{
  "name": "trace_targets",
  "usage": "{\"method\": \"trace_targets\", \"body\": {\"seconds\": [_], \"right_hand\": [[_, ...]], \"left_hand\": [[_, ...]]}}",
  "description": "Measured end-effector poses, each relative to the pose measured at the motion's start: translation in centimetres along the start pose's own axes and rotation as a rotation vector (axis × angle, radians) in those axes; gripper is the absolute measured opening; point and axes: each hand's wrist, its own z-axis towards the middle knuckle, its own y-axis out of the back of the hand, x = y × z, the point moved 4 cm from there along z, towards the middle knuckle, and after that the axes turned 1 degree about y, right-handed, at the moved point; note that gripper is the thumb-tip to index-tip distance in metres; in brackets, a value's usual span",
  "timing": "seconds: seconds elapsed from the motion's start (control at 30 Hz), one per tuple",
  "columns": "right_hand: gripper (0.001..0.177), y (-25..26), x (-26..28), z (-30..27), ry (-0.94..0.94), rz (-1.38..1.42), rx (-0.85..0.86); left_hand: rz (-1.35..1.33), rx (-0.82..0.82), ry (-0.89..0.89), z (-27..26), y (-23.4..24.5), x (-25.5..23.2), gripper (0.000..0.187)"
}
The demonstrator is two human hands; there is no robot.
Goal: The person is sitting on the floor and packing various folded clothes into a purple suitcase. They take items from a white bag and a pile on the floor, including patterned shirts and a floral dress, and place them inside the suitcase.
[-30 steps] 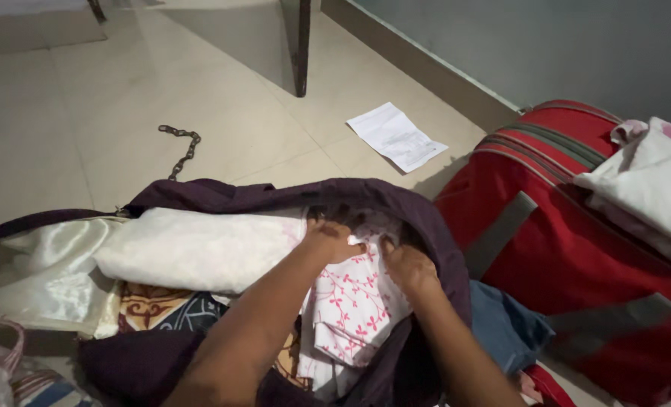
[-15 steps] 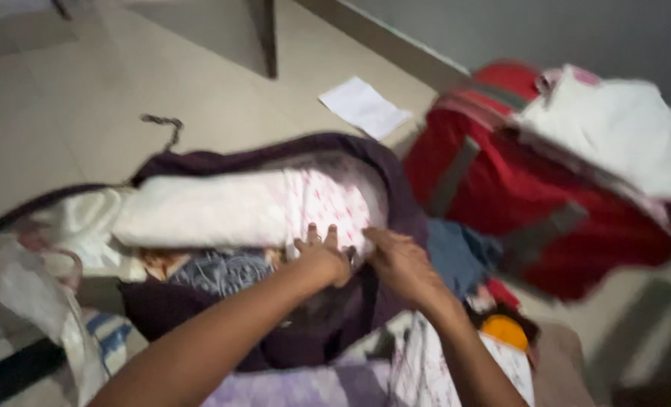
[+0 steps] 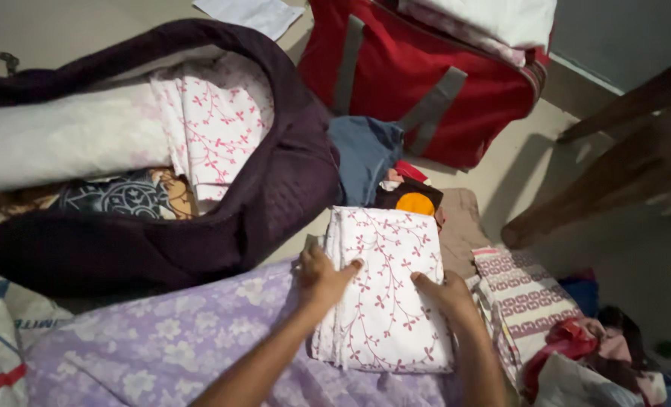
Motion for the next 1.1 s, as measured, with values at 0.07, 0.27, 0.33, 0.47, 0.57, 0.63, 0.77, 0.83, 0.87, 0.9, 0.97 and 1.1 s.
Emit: {"method": "trace_targets", "body": {"seconds": [0.07,0.27,0.33,0.47,0.57,0.63,0.77,0.83,0.87,0.9,0.97,1.1], "right_hand": [[0.047,0.1,-0.9,0.4,-0.033,0.269,0.077],[0.049,-0.7,1.0,-1.8,0.278,0.241,-0.131],[0.054,-1.6,1.8,-2.5,0.34,0.178,-0.108],[0.087,-2.2,4.2,-3.0,0.3,0.285,0.117],[0.098,-1.5,8.6,-2.7,0.189,0.364,0.214],[0.098,-0.4,13.7,-3.8,0.273,0.314,0.306],[0.103,1.3,27.3,-8.7,0.515,0.269,0.427],[0.095,0.0,35.0,-10.7,0.623,0.282,0.417],[0.092,-1.2,38.2,-11.2,0.671,0.287,0.411],[0.088,-3.4,40.6,-10.7,0.602,0.322,0.418],[0.078,-8.4,43.7,-8.4,0.607,0.36,0.518],[0.076,-22.6,43.7,5.0,0.282,0.234,0.585]], "left_hand": [[-0.183,0.249,0.194,1.2,-1.6,3.0,0.094],[-0.755,0.24,0.315,1.3,-5.2,6.7,0.069],[-0.941,0.243,0.354,1.2,-5.8,7.4,0.067],[-1.169,0.46,0.387,0.7,-3.7,6.4,0.062],[-1.247,0.514,0.481,1.0,-0.8,3.4,0.071],[-1.322,0.492,0.397,1.9,2.9,0.6,0.073],[-1.506,0.376,0.049,4.0,14.0,-5.1,0.08],[-1.497,0.208,0.001,6.5,21.4,-6.5,0.079],[-1.478,0.152,-0.022,7.6,25.1,-6.7,0.073],[-1.459,0.096,-0.044,8.7,28.7,-6.5,0.067],[-1.255,-0.067,-0.088,11.3,34.6,-5.8,0.066],[-0.803,-0.123,0.411,19.0,35.8,0.9,0.067]]}}
